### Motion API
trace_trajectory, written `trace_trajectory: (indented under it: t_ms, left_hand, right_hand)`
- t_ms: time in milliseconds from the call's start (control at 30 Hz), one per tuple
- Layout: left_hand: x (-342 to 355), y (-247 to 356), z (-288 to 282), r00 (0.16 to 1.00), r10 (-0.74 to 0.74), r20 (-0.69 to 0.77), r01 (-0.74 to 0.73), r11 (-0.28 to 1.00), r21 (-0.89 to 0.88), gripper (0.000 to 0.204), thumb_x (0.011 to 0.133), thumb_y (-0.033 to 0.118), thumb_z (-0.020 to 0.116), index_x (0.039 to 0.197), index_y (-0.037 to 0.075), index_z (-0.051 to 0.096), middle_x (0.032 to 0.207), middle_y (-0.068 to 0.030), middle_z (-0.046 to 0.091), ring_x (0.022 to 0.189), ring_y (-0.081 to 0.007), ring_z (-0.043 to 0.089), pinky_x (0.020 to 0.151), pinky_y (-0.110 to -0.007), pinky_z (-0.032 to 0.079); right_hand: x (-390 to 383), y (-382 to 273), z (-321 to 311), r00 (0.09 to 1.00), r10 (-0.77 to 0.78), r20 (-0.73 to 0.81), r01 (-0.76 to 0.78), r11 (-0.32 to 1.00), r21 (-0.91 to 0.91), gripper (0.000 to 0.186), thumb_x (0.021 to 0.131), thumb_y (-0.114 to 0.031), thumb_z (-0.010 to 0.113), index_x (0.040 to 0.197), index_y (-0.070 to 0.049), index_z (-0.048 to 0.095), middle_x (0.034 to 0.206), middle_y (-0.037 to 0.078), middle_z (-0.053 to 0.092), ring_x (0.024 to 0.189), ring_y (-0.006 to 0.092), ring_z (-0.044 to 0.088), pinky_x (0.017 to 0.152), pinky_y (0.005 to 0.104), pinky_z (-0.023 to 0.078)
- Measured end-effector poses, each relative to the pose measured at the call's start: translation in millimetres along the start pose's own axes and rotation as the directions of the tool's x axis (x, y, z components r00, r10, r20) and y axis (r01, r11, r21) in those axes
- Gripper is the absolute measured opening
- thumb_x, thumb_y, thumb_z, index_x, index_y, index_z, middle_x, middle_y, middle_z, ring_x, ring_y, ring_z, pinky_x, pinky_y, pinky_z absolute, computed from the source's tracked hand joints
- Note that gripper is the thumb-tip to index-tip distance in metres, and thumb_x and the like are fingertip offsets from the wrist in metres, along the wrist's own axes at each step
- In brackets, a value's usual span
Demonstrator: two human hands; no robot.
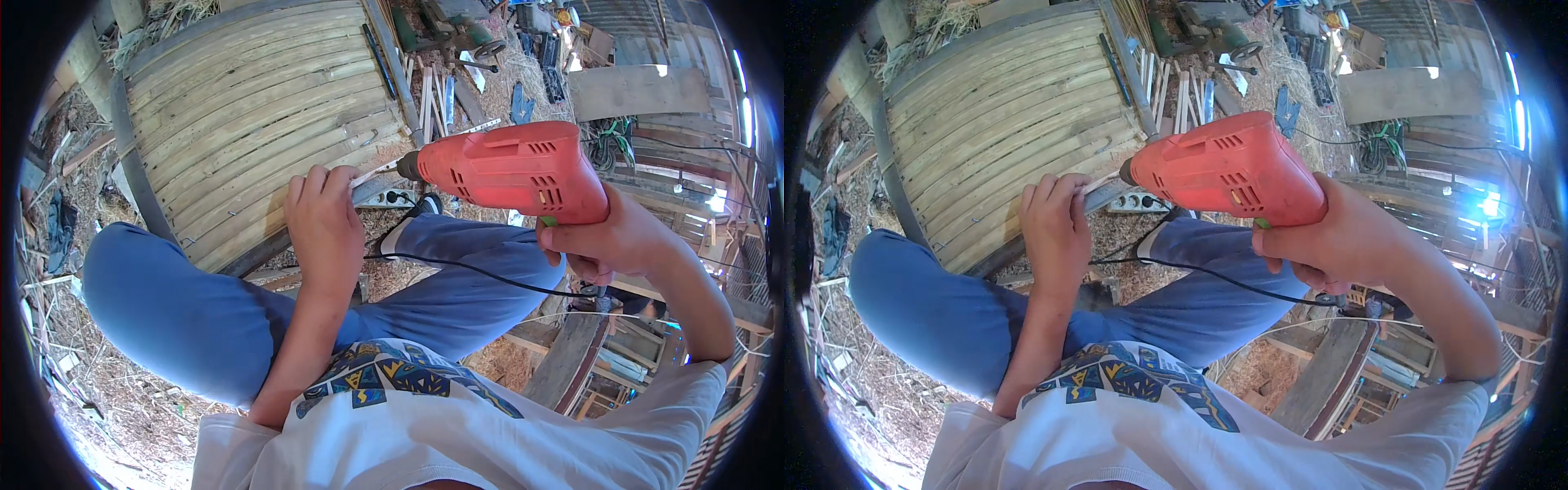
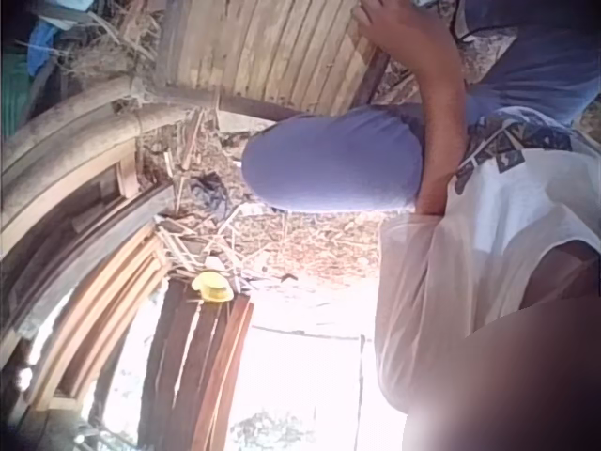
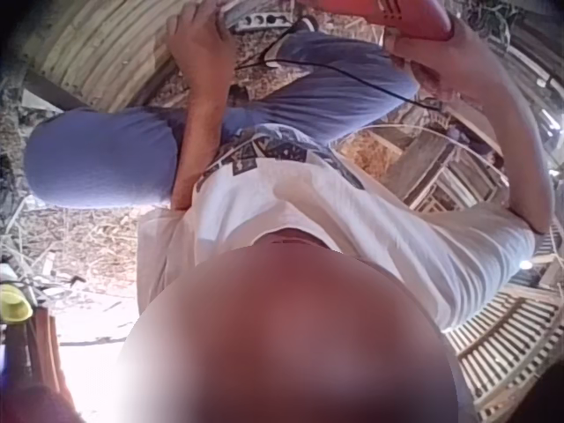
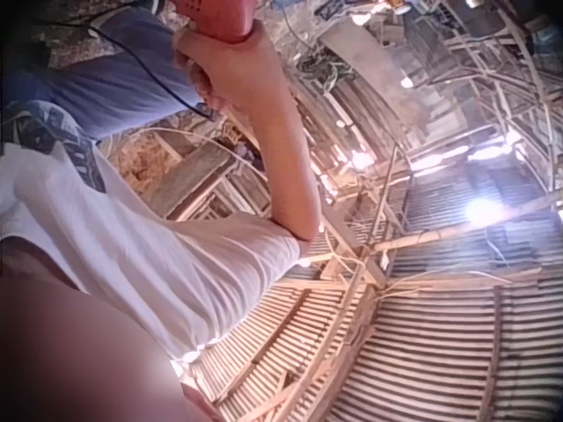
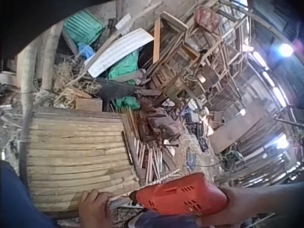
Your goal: The person holds a red drill and creates holes in a long bamboo strip. The person positions the drill bit against the bamboo and presses the trigger to drill through the material.
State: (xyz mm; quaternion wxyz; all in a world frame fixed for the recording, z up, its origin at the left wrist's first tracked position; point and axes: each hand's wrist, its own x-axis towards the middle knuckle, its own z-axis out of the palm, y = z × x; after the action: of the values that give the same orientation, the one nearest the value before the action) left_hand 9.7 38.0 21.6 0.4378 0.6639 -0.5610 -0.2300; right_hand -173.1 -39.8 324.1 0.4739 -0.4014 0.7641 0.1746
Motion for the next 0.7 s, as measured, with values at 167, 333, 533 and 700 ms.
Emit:
trace_trajectory:
  t_ms: [167,333,533,700]
  left_hand:
    - [-0.3,-0.2,0.4,1.000,0.003,0.003,-0.003,1.000,0.004,0.020,0.095,-0.003,0.073,0.111,0.009,0.077,0.100,-0.0116,0.068,0.096,-0.0373,0.060,0.087,-0.049,0.049]
    - [-0.9,-1.2,1.2,1.000,-0.009,0.006,0.009,1.000,0.015,0.021,0.094,-0.003,0.074,0.111,0.009,0.076,0.100,-0.0113,0.068,0.096,-0.0371,0.060,0.087,-0.049,0.049]
    - [-0.1,0.0,1.6,1.000,-0.003,0.008,0.003,1.000,0.025,0.021,0.093,-0.004,0.074,0.110,0.009,0.076,0.098,-0.0117,0.067,0.095,-0.0374,0.059,0.086,-0.049,0.049]
    - [0.4,0.4,0.3,1.000,-0.007,0.007,0.007,1.000,0.013,0.021,0.092,-0.004,0.075,0.109,0.009,0.076,0.097,-0.0114,0.066,0.094,-0.0375,0.059,0.084,-0.049,0.049]
  right_hand:
    - [-3.3,1.8,5.4,0.997,0.001,-0.080,-0.009,0.995,-0.095,0.047,0.096,-0.021,0.087,0.130,-0.001,0.061,0.088,0.005,0.076,0.056,0.0105,0.062,0.047,0.0306,0.048]
    - [-3.4,-0.7,6.3,0.996,-0.006,-0.089,-0.003,0.995,-0.102,0.047,0.096,-0.026,0.089,0.126,-0.001,0.062,0.086,0.003,0.076,0.060,0.0102,0.065,0.051,0.0307,0.051]
    - [-3.3,1.3,3.7,0.994,0.062,-0.085,-0.073,0.988,-0.135,0.047,0.095,-0.026,0.090,0.125,-0.002,0.063,0.083,0.003,0.073,0.061,0.0110,0.066,0.051,0.0312,0.052]
    - [-2.3,3.0,4.9,0.993,0.007,-0.120,-0.023,0.990,-0.136,0.048,0.094,-0.026,0.090,0.124,-0.001,0.062,0.083,0.004,0.073,0.060,0.0113,0.066,0.051,0.0314,0.051]
